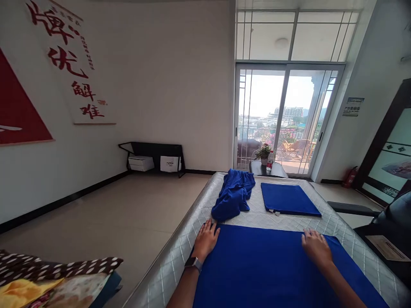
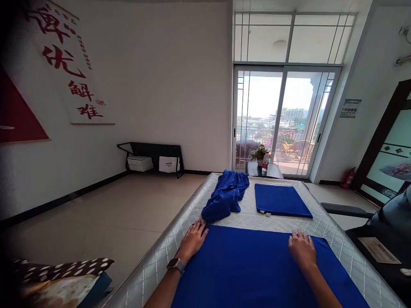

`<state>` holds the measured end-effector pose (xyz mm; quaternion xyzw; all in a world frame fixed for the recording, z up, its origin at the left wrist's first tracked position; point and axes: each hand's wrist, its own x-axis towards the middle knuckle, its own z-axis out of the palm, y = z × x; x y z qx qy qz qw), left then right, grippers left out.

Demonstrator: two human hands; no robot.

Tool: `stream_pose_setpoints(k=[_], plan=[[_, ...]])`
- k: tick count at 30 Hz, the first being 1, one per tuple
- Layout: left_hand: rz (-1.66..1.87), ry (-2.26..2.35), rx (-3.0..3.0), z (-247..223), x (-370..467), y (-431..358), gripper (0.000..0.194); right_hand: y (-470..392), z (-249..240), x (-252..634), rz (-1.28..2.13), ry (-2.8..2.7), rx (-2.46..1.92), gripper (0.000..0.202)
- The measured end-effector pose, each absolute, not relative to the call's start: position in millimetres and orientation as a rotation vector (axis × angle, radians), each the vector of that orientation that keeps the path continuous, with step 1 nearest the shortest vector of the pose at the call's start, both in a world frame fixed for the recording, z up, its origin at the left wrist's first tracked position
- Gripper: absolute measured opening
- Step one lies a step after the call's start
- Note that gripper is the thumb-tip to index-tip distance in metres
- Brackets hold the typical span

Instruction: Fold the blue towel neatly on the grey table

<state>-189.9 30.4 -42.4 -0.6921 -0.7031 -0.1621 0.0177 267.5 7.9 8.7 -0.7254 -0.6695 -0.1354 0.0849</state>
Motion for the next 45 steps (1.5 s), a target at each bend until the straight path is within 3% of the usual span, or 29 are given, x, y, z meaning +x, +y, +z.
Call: stream_pose_setpoints(k=[8,18,27,30,39,45], plan=[[-0.569,-2.183,-2.127,-48.8,-194.3,31.9,0.056,4.6,-13.2,141.3,0.165,-2.309,-1.803,0.06],[-0.68,-1.983,-2.043,-28.5,-179.3,26.6,0.048,0.1,-5.9,172.2,0.306,-2.316,-1.779,0.065],[-0.54,-1.652,-2.572,-30.1,26.5,14.5,0.051,-7.5,-8.8,201.1,0.323,-2.244,-1.806,0.062],[-0.469,-1.692,-2.594,-40.0,54.6,12.8,0.055,-8.6,-9.2,201.1,0.321,-2.236,-1.812,0.06],[-0.344,-1.871,-2.408,-38.0,-32.8,20.9,0.055,-1.3,-14.8,219.9,0.299,-2.21,-1.877,0.063],[-0.297,-1.973,-2.387,-37.5,-97.7,24.0,0.055,10.2,-26.5,313.7,0.117,-2.066,-2.074,0.065]])
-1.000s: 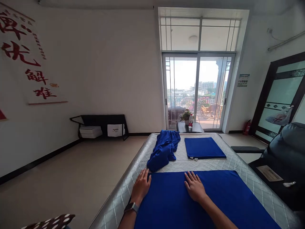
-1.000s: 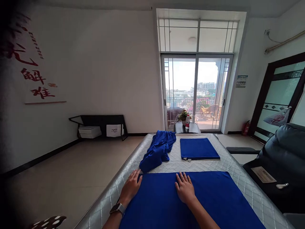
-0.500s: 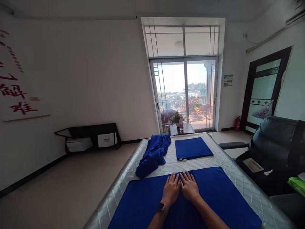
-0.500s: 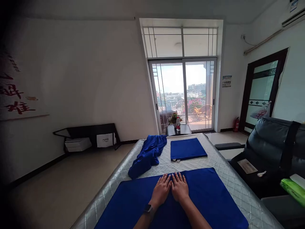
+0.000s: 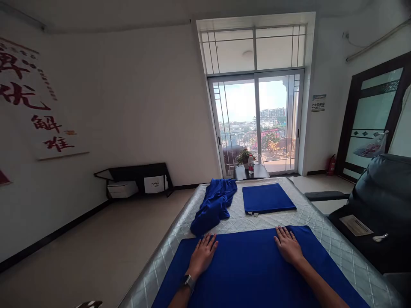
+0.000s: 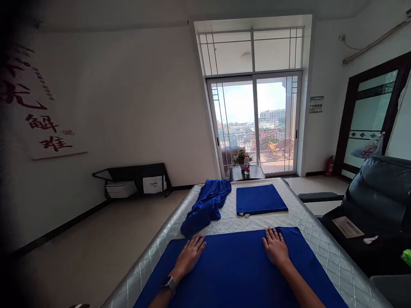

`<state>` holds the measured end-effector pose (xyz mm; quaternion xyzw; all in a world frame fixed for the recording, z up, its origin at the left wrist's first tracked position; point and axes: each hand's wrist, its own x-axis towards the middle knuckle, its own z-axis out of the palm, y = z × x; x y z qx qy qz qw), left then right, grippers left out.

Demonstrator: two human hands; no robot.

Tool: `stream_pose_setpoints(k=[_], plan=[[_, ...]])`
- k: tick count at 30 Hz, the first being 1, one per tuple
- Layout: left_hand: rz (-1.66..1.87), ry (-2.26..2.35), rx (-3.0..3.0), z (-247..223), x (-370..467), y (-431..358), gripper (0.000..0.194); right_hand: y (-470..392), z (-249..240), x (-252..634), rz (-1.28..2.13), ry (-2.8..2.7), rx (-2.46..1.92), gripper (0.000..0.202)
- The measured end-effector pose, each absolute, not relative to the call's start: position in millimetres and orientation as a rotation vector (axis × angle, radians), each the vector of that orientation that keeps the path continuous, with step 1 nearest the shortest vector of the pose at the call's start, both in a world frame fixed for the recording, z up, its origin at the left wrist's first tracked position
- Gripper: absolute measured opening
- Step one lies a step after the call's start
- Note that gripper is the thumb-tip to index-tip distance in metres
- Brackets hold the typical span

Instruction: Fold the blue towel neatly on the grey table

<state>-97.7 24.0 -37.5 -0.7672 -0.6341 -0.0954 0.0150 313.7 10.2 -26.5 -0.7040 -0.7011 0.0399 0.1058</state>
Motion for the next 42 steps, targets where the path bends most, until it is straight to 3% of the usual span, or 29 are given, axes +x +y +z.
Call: stream_pose_setpoints(k=[5,10,24,30,34,38,42], plan=[[-0.319,-2.049,-2.334,-45.4,-161.4,25.6,0.055,19.4,-44.7,398.2,-0.1,-1.992,-2.177,0.066],[-0.347,-2.173,-2.198,-60.0,-207.5,28.4,0.055,28.8,-64.0,421.0,-0.112,-1.96,-2.175,0.071],[-0.292,-2.155,-2.179,-58.3,-204.5,27.7,0.059,36.8,-77.1,438.3,-0.216,-1.943,-2.331,0.072],[-0.564,-2.06,-2.044,-14.3,-165.7,14.2,0.058,19.2,-40.8,403.3,-0.284,-1.97,-2.214,0.064],[-0.559,-1.826,-2.35,5.3,-89.6,11.6,0.053,8.8,-8.2,322.4,-0.108,-2.144,-1.9,0.061],[-0.512,-1.577,-2.602,-6.8,2.4,12.3,0.05,4.3,3.1,229.3,0.13,-2.372,-1.623,0.062],[-0.475,-1.612,-2.615,-32.7,44.9,14.0,0.052,4.8,-13.1,189.0,0.187,-2.42,-1.599,0.06]])
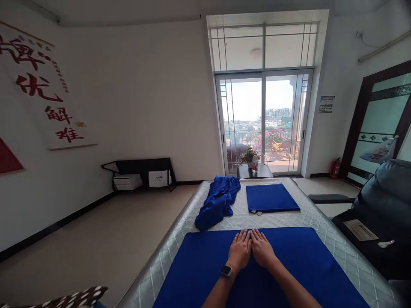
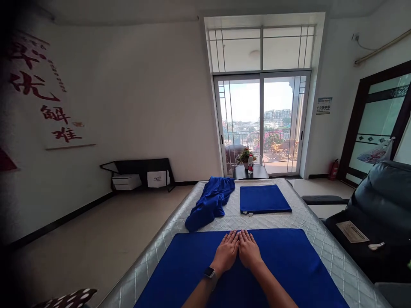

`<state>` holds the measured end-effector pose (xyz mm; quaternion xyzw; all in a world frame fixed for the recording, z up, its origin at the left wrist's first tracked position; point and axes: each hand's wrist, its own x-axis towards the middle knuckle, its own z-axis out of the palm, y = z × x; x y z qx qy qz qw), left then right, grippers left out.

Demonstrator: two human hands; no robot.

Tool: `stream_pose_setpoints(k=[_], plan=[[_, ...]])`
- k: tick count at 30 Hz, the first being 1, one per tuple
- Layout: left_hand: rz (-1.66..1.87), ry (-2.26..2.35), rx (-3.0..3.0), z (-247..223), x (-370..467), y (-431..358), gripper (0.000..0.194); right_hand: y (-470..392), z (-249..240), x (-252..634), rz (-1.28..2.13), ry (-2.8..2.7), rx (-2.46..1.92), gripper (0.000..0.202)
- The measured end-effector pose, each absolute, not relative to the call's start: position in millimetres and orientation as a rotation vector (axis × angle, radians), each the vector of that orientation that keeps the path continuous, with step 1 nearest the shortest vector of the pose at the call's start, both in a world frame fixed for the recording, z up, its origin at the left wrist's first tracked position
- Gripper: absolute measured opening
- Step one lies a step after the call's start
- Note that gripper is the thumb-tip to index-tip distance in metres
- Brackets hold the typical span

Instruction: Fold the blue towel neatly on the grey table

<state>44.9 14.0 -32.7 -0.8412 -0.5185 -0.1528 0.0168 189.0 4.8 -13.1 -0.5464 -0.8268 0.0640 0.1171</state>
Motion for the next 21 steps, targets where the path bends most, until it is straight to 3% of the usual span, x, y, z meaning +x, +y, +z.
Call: stream_pose_setpoints(k=[14,21], plan=[[-0.449,-1.688,-2.639,-37.9,41.8,16.5,0.056,10.1,-27.0,191.2,0.268,-2.352,-1.664,0.062],[-0.326,-1.868,-2.502,-35.8,-39.3,19.3,0.057,11.3,-31.0,266.8,0.209,-2.291,-1.837,0.069]])
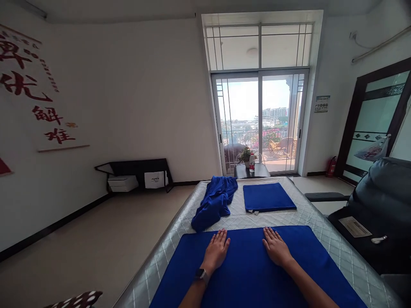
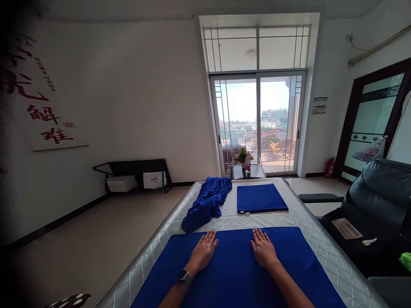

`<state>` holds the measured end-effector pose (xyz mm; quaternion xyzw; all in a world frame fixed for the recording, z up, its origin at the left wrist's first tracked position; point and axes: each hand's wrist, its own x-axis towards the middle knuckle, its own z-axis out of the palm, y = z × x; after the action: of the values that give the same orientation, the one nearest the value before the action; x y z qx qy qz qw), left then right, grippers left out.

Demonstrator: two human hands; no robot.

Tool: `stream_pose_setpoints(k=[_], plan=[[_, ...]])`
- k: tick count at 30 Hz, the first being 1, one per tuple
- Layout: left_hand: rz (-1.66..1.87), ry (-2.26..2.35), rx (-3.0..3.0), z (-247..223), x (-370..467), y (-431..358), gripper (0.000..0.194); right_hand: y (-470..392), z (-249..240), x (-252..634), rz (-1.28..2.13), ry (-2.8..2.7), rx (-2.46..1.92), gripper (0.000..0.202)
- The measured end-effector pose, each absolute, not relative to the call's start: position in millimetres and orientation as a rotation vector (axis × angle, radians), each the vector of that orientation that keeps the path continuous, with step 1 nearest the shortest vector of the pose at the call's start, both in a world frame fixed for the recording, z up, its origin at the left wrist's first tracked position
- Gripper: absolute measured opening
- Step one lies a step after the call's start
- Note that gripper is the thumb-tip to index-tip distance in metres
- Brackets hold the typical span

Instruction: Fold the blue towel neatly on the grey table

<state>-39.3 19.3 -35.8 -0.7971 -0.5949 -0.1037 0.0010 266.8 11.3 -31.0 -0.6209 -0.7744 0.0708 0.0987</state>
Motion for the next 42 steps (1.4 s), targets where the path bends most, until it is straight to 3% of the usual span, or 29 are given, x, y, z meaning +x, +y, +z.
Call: stream_pose_setpoints(k=[8,21,34,38,42], plan=[[-0.335,-2.067,-2.343,-42.3,-175.1,18.2,0.059,18.8,-62.7,424.3,-0.098,-2.095,-2.11,0.064],[-0.385,-2.174,-2.182,-70.5,-213.1,34.8,0.063,35.8,-79.3,451.7,-0.113,-1.991,-2.234,0.072],[-0.418,-2.172,-2.104,-39.5,-192.4,20.5,0.059,14.0,-44.6,423.6,-0.067,-1.893,-2.289,0.067],[-0.58,-2.02,-2.116,-21.0,-136.7,7.4,0.057,-1.7,-22.4,359.1,-0.086,-2.021,-2.072,0.065],[-0.526,-1.766,-2.456,-11.2,-39.1,-4.2,0.052,-14.6,-4.9,255.9,0.12,-2.23,-1.841,0.065]])
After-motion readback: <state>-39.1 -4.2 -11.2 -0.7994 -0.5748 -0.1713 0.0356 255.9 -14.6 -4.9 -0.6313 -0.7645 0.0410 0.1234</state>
